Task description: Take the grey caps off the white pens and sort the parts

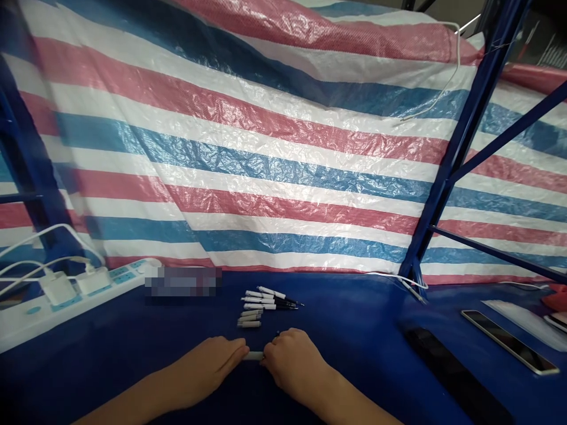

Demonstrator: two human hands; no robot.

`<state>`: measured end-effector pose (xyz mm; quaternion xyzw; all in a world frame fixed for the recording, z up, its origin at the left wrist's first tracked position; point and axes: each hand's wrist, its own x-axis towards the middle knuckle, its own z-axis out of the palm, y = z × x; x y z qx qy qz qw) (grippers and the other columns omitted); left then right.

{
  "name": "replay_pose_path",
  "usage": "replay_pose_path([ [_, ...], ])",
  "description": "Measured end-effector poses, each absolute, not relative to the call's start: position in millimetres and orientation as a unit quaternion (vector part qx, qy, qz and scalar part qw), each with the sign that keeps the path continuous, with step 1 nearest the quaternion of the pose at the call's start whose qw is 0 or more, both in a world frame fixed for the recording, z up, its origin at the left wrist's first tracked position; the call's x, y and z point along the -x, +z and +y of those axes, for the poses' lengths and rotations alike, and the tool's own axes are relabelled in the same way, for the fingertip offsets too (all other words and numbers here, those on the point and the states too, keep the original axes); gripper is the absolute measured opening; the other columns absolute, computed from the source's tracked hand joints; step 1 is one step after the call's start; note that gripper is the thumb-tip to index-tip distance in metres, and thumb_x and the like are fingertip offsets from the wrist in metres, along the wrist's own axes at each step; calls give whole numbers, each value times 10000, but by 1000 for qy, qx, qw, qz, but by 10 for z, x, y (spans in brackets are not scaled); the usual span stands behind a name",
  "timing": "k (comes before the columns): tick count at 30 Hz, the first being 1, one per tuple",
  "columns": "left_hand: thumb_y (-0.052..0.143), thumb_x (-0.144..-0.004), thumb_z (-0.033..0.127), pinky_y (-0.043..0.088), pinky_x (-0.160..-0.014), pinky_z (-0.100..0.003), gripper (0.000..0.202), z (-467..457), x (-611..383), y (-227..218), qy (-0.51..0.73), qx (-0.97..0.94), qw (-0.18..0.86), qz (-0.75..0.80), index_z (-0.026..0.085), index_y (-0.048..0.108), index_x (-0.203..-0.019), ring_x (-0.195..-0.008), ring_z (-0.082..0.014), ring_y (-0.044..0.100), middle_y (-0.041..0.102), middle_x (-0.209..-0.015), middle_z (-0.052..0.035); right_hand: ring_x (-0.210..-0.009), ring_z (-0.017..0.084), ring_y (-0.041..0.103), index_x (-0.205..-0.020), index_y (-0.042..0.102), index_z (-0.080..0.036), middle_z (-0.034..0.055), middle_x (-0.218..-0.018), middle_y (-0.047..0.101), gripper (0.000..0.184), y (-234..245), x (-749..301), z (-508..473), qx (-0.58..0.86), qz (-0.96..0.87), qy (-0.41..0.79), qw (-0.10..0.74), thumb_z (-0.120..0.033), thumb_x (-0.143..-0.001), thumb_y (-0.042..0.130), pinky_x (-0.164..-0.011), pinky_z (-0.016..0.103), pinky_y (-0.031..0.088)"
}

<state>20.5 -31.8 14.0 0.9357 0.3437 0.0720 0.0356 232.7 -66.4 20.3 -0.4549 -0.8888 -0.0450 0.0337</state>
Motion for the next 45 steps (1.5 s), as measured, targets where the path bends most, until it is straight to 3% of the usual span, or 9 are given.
replay_pose_path([
  [6, 361, -998, 386, 277, -520, -300, 282, -325, -222, 40, 45, -948, 1, 314, 196, 539, -892, -615, -230, 623, 670, -744, -31, -755, 159, 640, -881, 614, -196, 12, -830, 688, 290, 344, -2427, -714, 419, -906, -4, 55, -360, -1001, 407, -629, 262, 381],
  [10, 299, -1011, 357, 323, -557, -306, 320, -342, -244, 50, 33, -951, -12, 307, 183, 542, -898, -643, -237, 620, 668, -773, -57, -761, 161, 645, -901, 605, -187, 22, -846, 694, 326, 364, -2468, -726, 392, -917, 40, 60, -319, -1027, 335, -658, 261, 394],
  [14, 225, -1017, 332, 340, -577, -313, 397, -381, -266, 85, 26, -953, -10, 302, 174, 547, -846, -641, -231, 608, 648, -753, -75, -777, 178, 648, -920, 608, -179, 31, -849, 689, 250, 317, -2449, -700, 393, -917, 36, 58, -288, -1004, 399, -647, 268, 394],
  [27, 164, -1041, 344, 304, -519, -263, 554, -417, -279, 241, 72, -936, 112, 327, 194, 548, -671, -531, -115, 541, 611, -623, 25, -770, 184, 617, -855, 622, -150, 62, -847, 662, 145, 203, -2330, -679, 422, -904, -1, 62, -147, -936, 502, -657, 277, 401],
  [31, 189, -1032, 390, 287, -508, -270, 505, -422, -285, 231, 76, -931, 110, 339, 199, 560, -749, -532, -134, 539, 594, -635, 15, -717, 161, 613, -861, 610, -178, 29, -832, 658, 211, 337, -2388, -692, 446, -891, 18, 84, -345, -956, 522, -604, 264, 382],
  [33, 197, -1027, 406, 280, -517, -277, 477, -405, -276, 201, 73, -933, 97, 338, 197, 553, -787, -541, -150, 539, 587, -644, 5, -727, 153, 616, -891, 613, -199, 11, -833, 662, 298, 403, -2429, -697, 432, -894, 71, 96, -421, -988, 439, -606, 257, 379],
  [37, 208, -1026, 412, 266, -527, -281, 430, -368, -252, 146, 69, -939, 73, 330, 198, 518, -819, -577, -173, 558, 603, -681, -3, -735, 156, 611, -844, 605, -190, 20, -796, 659, 379, 434, -2461, -688, 413, -892, 145, 112, -365, -1029, 324, -677, 263, 393],
  [45, 359, -1004, 357, 306, -558, -266, 254, -321, -253, 100, 78, -950, 42, 301, 203, 509, -869, -670, -167, 616, 665, -805, 9, -719, 147, 613, -881, 611, -203, -3, -805, 681, 166, 344, -2482, -638, 434, -882, 146, 113, -332, -944, 529, -587, 240, 348],
])
